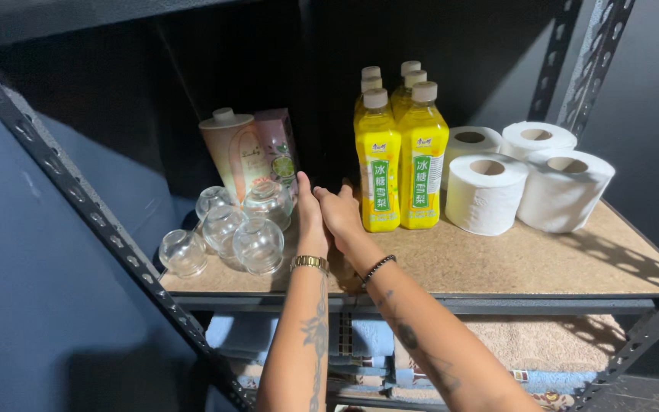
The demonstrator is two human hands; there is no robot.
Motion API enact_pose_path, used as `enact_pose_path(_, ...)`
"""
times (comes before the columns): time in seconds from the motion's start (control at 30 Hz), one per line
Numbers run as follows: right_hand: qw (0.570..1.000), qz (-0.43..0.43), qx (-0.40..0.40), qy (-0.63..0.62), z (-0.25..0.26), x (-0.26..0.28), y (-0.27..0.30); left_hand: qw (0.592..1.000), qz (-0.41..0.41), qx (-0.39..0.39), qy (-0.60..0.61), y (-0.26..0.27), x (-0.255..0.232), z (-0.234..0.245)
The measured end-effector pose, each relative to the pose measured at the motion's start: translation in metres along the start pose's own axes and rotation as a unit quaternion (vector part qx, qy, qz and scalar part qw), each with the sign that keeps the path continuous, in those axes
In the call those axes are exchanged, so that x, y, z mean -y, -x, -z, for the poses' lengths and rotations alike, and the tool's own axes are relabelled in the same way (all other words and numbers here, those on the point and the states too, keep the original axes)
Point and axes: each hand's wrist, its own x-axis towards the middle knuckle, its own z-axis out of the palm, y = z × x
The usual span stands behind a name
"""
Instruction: The person places small circular black objects, yellow bottles, and toilet paper rolls onto a metal shelving unit by hand.
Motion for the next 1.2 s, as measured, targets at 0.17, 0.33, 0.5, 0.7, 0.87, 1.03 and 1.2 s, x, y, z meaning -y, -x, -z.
enact_pose_path(0.17, 0.998, -0.052, 0.018, -0.025, -0.008, 0.000, -0.016, 1.000, -0.019, -0.015, 0.014, -0.007, -0.005, -0.004)
enact_pose_path(0.33, 0.997, -0.057, 0.032, -0.045, -0.003, 0.012, -0.002, 0.999, -0.032, -0.026, 0.026, -0.008, -0.006, -0.010)
enact_pose_path(0.5, 0.996, -0.057, 0.035, -0.060, -0.003, 0.011, -0.007, 0.997, -0.048, -0.038, 0.037, -0.004, -0.012, -0.010)
enact_pose_path(0.7, 0.990, -0.040, 0.048, -0.127, 0.002, 0.042, 0.042, 0.994, -0.075, -0.052, 0.054, 0.006, -0.020, -0.019)
enact_pose_path(0.87, 0.980, 0.049, 0.036, -0.190, 0.002, 0.031, 0.044, 0.991, -0.093, -0.068, 0.069, 0.023, -0.024, -0.015)
enact_pose_path(1.03, 0.967, 0.200, 0.010, -0.159, 0.009, 0.031, 0.069, 0.988, -0.099, -0.087, 0.077, 0.043, -0.026, -0.007)
enact_pose_path(1.2, 0.930, 0.317, -0.027, -0.182, 0.008, 0.018, 0.104, 0.983, -0.104, -0.120, 0.090, 0.073, -0.033, 0.025)
